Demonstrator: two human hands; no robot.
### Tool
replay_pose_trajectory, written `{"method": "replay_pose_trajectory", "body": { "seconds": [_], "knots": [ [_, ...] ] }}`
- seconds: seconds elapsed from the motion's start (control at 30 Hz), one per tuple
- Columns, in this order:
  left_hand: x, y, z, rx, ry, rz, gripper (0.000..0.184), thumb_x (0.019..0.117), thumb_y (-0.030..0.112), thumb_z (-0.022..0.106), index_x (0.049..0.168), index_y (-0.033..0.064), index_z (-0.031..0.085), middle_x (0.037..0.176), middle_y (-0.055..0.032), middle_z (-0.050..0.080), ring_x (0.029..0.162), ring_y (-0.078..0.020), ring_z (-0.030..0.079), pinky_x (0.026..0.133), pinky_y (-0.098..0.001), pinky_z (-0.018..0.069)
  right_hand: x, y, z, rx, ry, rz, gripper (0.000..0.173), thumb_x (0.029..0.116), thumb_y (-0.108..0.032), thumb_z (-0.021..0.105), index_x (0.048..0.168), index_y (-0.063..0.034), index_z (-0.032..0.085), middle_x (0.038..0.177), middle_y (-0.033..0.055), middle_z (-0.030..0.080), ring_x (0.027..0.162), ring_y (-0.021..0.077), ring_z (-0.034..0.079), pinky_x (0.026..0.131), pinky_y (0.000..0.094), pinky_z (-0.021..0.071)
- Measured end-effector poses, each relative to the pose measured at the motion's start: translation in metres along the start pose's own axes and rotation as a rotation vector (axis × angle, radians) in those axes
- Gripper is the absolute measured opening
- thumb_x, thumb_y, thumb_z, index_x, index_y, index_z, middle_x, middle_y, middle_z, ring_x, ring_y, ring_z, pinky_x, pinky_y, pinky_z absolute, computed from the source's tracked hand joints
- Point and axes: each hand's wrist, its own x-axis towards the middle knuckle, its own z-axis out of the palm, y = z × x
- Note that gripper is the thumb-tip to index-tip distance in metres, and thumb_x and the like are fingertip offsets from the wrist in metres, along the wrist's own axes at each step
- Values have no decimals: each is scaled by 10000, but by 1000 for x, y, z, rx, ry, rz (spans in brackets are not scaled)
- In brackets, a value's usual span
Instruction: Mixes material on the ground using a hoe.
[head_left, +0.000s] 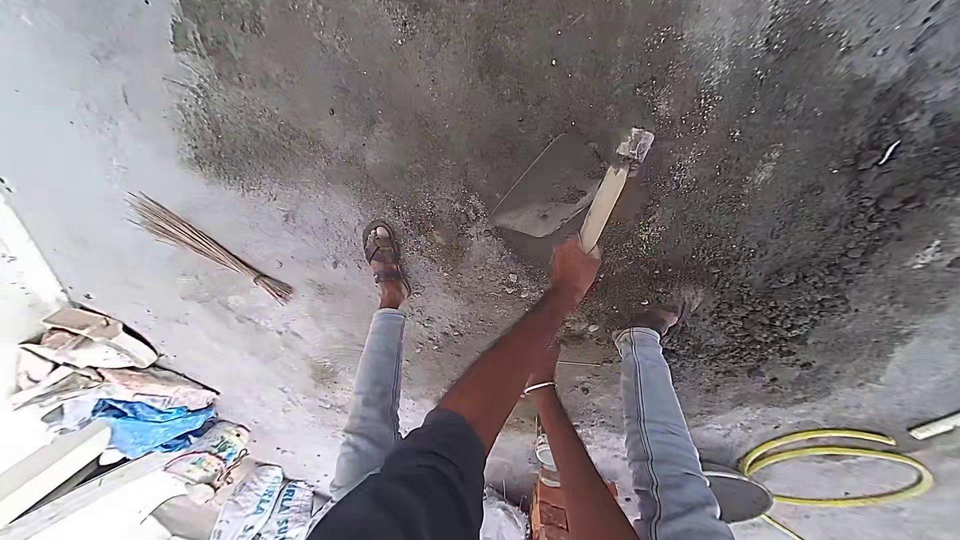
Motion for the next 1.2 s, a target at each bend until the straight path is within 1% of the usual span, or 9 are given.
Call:
{"method": "replay_pose_trajectory", "body": {
  "seconds": [0.1, 0.17, 0.27, 0.37, 0.57, 0.8, 0.97, 1.1, 1.2],
  "knots": [
    [79, 16, -131, 57, 243, -37, 410, 989, 265, 660, 1261, -36, 600, 1109, -235, 680, 1013, -348, 689, 901, -527, 547, 22, -52, 117, 27, -270, 45, 113, 909, 48, 657, 887, -2, 558, 535, 1, 482, 398, 63, 454, 405, 232, 428],
    [128, 9, -217, 13, 376, -74, 437, 988, 274, 652, 1307, -10, 557, 1072, -176, 666, 867, -255, 696, 791, -437, 585, 31, -67, 191, -40, -420, 16, 121, 929, -50, 687, 968, -6, 581, 605, 41, 507, 439, 118, 478, 428, 295, 452],
    [171, -13, -311, -243, 446, -97, 227, 990, 226, 624, 1134, 106, 496, 727, -3, 489, 496, -111, 493, 475, -285, 495, 24, -102, 265, -267, -499, -59, 258, 919, -146, 738, 1107, 3, 644, 825, 139, 627, 664, 237, 600, 617, 444, 527],
    [167, -22, -338, -427, 408, -96, 161, 1002, 170, 578, 917, 162, 441, 560, 68, 386, 395, -67, 405, 395, -239, 446, 12, -121, 277, -449, -505, -83, 312, 930, -180, 742, 1178, -9, 662, 985, 195, 693, 912, 337, 674, 791, 557, 542],
    [137, -64, -249, -266, 355, -255, 369, 996, 250, 622, 1295, 80, 488, 762, -29, 507, 513, -129, 513, 487, -299, 500, -4, -65, 204, -445, -409, 78, 321, 934, -171, 720, 1206, -10, 661, 928, 193, 678, 815, 321, 654, 724, 544, 532],
    [79, -108, -134, -375, 339, -312, 392, 1013, 250, 633, 1284, -1, 502, 788, -95, 549, 544, -171, 532, 516, -342, 510, 1, -13, 86, -590, -383, 105, 363, 925, -115, 732, 1246, 31, 649, 1024, 211, 700, 927, 305, 678, 869, 494, 544],
    [13, -127, -33, -390, 226, -356, 369, 1019, 300, 630, 1213, -6, 558, 825, -156, 577, 590, -240, 549, 562, -416, 512, -1, 30, -21, -752, -291, 96, 410, 921, -90, 735, 1290, 58, 638, 1078, 263, 712, 996, 377, 698, 925, 551, 538],
    [-41, -117, 38, -251, -2, -464, 425, 1016, 269, 647, 1279, -60, 589, 1100, -250, 673, 969, -333, 684, 892, -485, 548, -32, 76, -104, -800, -91, 112, 406, 883, -68, 771, 1237, 97, 656, 1025, 292, 706, 957, 413, 692, 903, 600, 525],
    [-77, -107, 73, -205, -147, -366, 420, 994, 262, 663, 1281, -42, 619, 1167, -254, 682, 1098, -359, 672, 974, -514, 525, -60, 76, -118, -709, 60, 145, 282, 902, -20, 745, 1130, 133, 676, 1005, 289, 706, 966, 369, 683, 931, 539, 520]
  ]
}}
